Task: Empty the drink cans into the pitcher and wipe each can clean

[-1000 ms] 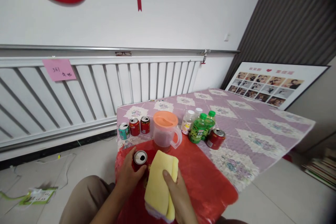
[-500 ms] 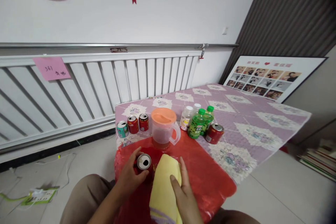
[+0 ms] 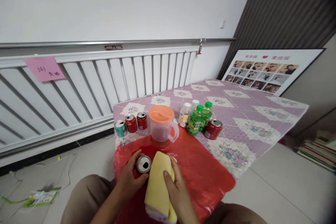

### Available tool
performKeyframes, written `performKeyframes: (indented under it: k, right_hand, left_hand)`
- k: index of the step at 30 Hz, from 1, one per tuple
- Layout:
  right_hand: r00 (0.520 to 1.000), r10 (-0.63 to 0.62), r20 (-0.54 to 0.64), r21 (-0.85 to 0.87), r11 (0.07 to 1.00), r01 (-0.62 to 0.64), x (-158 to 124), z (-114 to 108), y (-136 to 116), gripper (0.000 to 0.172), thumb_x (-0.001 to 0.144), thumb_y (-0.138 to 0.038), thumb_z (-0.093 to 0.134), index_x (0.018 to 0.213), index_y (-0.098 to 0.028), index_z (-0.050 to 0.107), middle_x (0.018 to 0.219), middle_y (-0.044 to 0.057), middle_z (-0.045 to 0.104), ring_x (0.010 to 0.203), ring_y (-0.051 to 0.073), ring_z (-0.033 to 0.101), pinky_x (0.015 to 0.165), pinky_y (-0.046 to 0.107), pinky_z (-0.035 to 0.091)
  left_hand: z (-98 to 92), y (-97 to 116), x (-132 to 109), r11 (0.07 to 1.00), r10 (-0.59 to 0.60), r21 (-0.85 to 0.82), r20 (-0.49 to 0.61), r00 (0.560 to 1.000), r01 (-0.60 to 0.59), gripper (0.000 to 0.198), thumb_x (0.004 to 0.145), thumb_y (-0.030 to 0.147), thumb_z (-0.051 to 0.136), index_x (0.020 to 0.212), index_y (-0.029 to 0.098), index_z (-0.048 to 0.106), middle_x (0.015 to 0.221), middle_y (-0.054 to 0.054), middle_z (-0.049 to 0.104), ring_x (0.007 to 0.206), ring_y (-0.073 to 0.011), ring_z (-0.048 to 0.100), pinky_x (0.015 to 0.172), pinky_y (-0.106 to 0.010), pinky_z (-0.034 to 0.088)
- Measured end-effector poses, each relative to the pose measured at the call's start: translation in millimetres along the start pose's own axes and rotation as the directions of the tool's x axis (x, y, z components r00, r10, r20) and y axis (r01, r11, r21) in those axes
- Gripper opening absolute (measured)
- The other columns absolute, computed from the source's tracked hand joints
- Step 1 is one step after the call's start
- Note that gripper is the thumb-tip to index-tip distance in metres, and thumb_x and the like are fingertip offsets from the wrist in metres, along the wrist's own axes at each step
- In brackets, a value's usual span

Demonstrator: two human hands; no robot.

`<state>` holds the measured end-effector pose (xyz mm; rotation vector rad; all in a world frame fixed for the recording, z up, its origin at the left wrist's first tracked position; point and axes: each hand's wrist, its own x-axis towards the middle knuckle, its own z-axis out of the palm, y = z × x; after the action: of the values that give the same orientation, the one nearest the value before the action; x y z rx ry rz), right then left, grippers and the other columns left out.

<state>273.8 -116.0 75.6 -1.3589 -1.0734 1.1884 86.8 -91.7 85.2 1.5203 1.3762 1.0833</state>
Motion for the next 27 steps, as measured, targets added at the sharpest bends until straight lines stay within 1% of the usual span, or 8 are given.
performKeyframes:
  k: [5, 9, 12, 15, 16, 21, 23, 27]
  right_hand:
    - [0.997, -0.05, 0.052, -0.213, 0.975, 0.06, 1, -2, 1, 0.059, 0.087, -0.034, 0.051, 0.143, -0.017, 0.042, 0.149, 0.011, 0.043, 0.138, 0.024, 0.038, 0.115, 0.042, 0.03]
    - [0.995, -0.085, 0.057, -0.286, 0.953, 0.098, 1, -1, 2, 0.058, 0.086, -0.03, 0.051, 0.142, -0.018, 0.044, 0.146, 0.011, 0.048, 0.135, 0.025, 0.043, 0.114, 0.044, 0.031]
    - [0.992, -0.106, 0.069, -0.274, 0.954, 0.121, 0, 0, 0, 0.058, 0.086, -0.029, 0.052, 0.142, -0.02, 0.044, 0.146, 0.01, 0.048, 0.137, 0.024, 0.041, 0.115, 0.045, 0.029]
    - [0.99, -0.11, 0.084, -0.201, 0.972, 0.125, -1, -1, -7, 0.059, 0.086, -0.032, 0.053, 0.144, -0.022, 0.041, 0.151, 0.008, 0.041, 0.141, 0.023, 0.033, 0.117, 0.043, 0.025]
    - [0.991, -0.101, 0.087, -0.166, 0.979, 0.114, -2, -1, -10, 0.06, 0.087, -0.033, 0.053, 0.144, -0.022, 0.04, 0.152, 0.007, 0.04, 0.141, 0.022, 0.034, 0.117, 0.042, 0.026]
    - [0.99, -0.056, 0.131, -0.007, 0.998, 0.057, 0, -3, -17, 0.059, 0.09, -0.04, 0.048, 0.146, -0.024, 0.036, 0.148, 0.008, 0.045, 0.13, 0.022, 0.049, 0.109, 0.039, 0.039]
    - [0.99, -0.066, 0.123, -0.02, 0.997, 0.069, 2, -3, -15, 0.058, 0.089, -0.039, 0.05, 0.145, -0.024, 0.038, 0.148, 0.007, 0.046, 0.132, 0.022, 0.047, 0.11, 0.039, 0.038]
    - [0.991, -0.067, 0.113, -0.171, 0.982, 0.085, 4, -2, -6, 0.06, 0.085, -0.033, 0.053, 0.142, -0.017, 0.043, 0.148, 0.011, 0.044, 0.138, 0.023, 0.04, 0.114, 0.04, 0.03]
  left_hand:
    - [-4.8, -5, 1, 1.0, 0.011, -0.013, 0.049, 0.999, -0.01, 0.076, 0.067, 0.02, 0.066, 0.139, 0.017, 0.039, 0.138, -0.014, 0.053, 0.129, -0.0297, 0.049, 0.113, -0.048, 0.035]
    - [-12.6, -5, 7, 0.998, 0.061, -0.026, 0.147, 0.987, -0.058, 0.077, 0.066, 0.014, 0.063, 0.14, 0.019, 0.039, 0.139, -0.013, 0.053, 0.13, -0.0286, 0.048, 0.113, -0.048, 0.035]
    - [-19.5, -1, 13, 0.996, 0.092, -0.019, 0.223, 0.97, -0.09, 0.078, 0.066, 0.013, 0.061, 0.14, 0.021, 0.039, 0.138, -0.011, 0.054, 0.129, -0.0276, 0.05, 0.113, -0.047, 0.035]
    - [-25.1, 3, 17, 0.995, 0.097, -0.004, 0.275, 0.957, -0.1, 0.077, 0.067, 0.011, 0.061, 0.14, 0.023, 0.039, 0.138, -0.01, 0.055, 0.128, -0.028, 0.051, 0.112, -0.048, 0.037]
    - [-26.4, 4, 18, 0.995, 0.1, -0.003, 0.285, 0.953, -0.103, 0.078, 0.067, 0.011, 0.061, 0.14, 0.024, 0.039, 0.138, -0.009, 0.054, 0.128, -0.0281, 0.051, 0.111, -0.047, 0.037]
    - [-28.7, 7, 20, 0.994, 0.108, -0.02, 0.345, 0.933, -0.107, 0.08, 0.068, 0.011, 0.059, 0.143, 0.026, 0.036, 0.138, -0.008, 0.055, 0.128, -0.0271, 0.052, 0.111, -0.046, 0.038]
    - [-29.1, 10, 21, 0.994, 0.108, -0.017, 0.354, 0.929, -0.109, 0.081, 0.067, 0.01, 0.058, 0.143, 0.026, 0.036, 0.137, -0.007, 0.055, 0.127, -0.0272, 0.052, 0.111, -0.046, 0.038]
    - [-31.7, 14, 24, 0.993, 0.117, -0.024, 0.376, 0.919, -0.116, 0.08, 0.065, 0.01, 0.058, 0.142, 0.026, 0.038, 0.135, -0.007, 0.058, 0.126, -0.0279, 0.053, 0.109, -0.047, 0.039]
